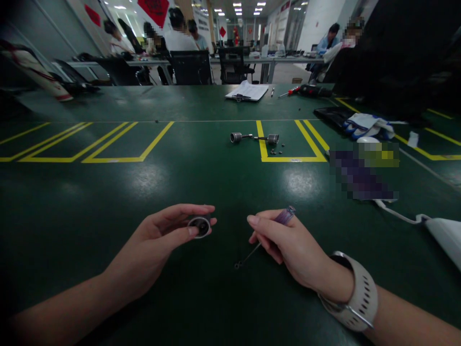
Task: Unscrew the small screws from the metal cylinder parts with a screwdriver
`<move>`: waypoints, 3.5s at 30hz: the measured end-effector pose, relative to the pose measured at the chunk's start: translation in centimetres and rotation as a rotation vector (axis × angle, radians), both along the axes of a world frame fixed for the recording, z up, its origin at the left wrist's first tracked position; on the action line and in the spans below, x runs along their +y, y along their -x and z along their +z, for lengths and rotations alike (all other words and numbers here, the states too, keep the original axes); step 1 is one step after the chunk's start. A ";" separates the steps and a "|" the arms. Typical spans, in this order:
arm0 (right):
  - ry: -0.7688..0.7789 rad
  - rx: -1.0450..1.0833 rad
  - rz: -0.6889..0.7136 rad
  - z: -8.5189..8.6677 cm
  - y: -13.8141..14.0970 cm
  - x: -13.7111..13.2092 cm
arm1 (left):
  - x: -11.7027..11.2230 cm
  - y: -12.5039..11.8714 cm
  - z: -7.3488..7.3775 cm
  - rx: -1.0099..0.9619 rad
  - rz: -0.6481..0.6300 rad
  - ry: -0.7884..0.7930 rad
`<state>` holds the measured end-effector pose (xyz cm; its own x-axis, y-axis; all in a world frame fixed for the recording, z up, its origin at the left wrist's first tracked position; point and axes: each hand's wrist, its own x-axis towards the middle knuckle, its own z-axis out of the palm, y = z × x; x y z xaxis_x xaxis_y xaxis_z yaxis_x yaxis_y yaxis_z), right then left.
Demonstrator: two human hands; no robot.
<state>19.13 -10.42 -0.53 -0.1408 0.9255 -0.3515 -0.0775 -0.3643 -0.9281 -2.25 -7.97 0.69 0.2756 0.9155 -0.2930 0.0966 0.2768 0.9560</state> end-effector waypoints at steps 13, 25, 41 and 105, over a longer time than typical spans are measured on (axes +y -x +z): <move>-0.064 -0.248 -0.040 0.2 0.7 -0.3 | -0.2 0.0 0.3 -0.010 -0.030 0.008; -0.922 -0.443 0.135 1.1 0.7 -2.4 | -0.2 0.0 0.2 -0.041 -0.037 -0.047; -1.135 -0.611 0.304 1.1 2.0 -2.9 | -0.8 -0.8 0.4 0.100 -0.070 -0.187; -0.897 -0.659 0.355 0.1 1.4 -3.2 | -1.2 -1.0 -1.9 -0.059 -0.244 -0.270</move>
